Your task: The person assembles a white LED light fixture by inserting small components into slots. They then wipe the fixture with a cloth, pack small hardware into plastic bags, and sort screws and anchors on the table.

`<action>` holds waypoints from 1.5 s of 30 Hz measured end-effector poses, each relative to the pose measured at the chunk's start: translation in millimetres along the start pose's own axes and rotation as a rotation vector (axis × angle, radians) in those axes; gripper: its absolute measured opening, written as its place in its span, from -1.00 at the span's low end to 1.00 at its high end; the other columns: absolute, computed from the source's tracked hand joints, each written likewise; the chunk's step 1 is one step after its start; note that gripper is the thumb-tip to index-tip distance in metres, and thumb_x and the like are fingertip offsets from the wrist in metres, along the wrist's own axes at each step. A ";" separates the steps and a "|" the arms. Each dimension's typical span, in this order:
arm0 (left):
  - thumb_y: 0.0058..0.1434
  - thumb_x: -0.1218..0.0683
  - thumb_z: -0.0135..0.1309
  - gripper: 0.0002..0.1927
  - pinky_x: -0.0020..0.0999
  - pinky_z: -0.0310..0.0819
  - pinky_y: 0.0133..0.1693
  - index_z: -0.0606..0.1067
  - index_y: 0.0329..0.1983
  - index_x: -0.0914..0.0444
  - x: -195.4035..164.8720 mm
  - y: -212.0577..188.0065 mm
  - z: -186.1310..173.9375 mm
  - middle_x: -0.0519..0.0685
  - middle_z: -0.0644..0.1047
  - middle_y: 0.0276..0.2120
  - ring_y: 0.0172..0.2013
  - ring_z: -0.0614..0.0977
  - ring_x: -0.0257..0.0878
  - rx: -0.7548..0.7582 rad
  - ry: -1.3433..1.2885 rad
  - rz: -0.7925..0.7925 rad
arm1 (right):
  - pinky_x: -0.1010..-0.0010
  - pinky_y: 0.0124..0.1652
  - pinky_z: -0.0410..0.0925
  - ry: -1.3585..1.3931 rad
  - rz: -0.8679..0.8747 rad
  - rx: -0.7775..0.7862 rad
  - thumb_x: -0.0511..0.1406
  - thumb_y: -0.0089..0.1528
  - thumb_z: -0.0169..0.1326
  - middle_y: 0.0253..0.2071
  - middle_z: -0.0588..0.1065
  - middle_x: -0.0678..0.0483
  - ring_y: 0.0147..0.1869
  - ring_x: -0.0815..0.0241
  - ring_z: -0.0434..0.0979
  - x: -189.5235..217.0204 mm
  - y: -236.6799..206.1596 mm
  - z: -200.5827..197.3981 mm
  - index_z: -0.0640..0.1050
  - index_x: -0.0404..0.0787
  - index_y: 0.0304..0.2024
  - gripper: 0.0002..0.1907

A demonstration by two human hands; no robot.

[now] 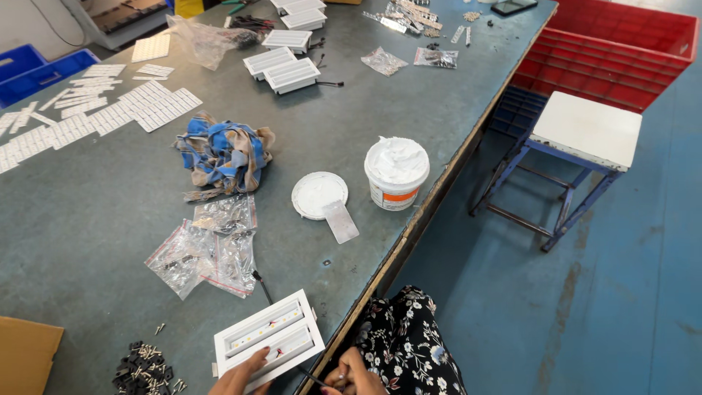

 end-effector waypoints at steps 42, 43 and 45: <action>-0.13 0.09 0.41 -0.80 -0.13 0.47 -0.13 0.70 -0.39 0.06 40.9 26.0 -135.9 -0.02 0.53 -0.26 -0.16 0.59 -0.06 0.104 -0.166 -0.068 | 0.25 0.09 0.39 -0.602 -0.627 0.057 -0.43 0.18 0.26 -0.10 0.53 -0.07 0.09 -0.03 0.52 194.4 71.4 96.7 0.54 -0.28 -0.06 -0.71; -0.07 0.10 0.39 -0.81 -0.15 0.46 -0.10 0.68 -0.34 0.10 34.9 33.3 -149.1 -0.02 0.52 -0.22 -0.12 0.57 -0.07 0.149 -0.198 -0.102 | 0.25 0.08 0.40 -0.596 -0.607 0.061 -0.43 0.17 0.25 -0.09 0.53 -0.08 0.09 -0.03 0.51 191.0 74.4 100.7 0.53 -0.30 -0.05 -0.70; -0.01 0.13 0.35 -0.82 -0.16 0.44 -0.07 0.66 -0.30 0.14 31.0 48.4 -164.2 -0.02 0.50 -0.17 -0.08 0.54 -0.07 0.207 -0.252 -0.146 | 0.27 0.05 0.41 -0.591 -0.535 0.059 -0.42 0.15 0.24 -0.09 0.55 -0.03 0.08 -0.01 0.53 180.7 81.6 110.1 0.54 -0.27 -0.07 -0.71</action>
Point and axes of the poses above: each hand's wrist, its own y-axis towards the middle knuckle, its own z-axis out of the palm, x = y × z, the point moved 4 cm from there along y, towards the middle knuckle
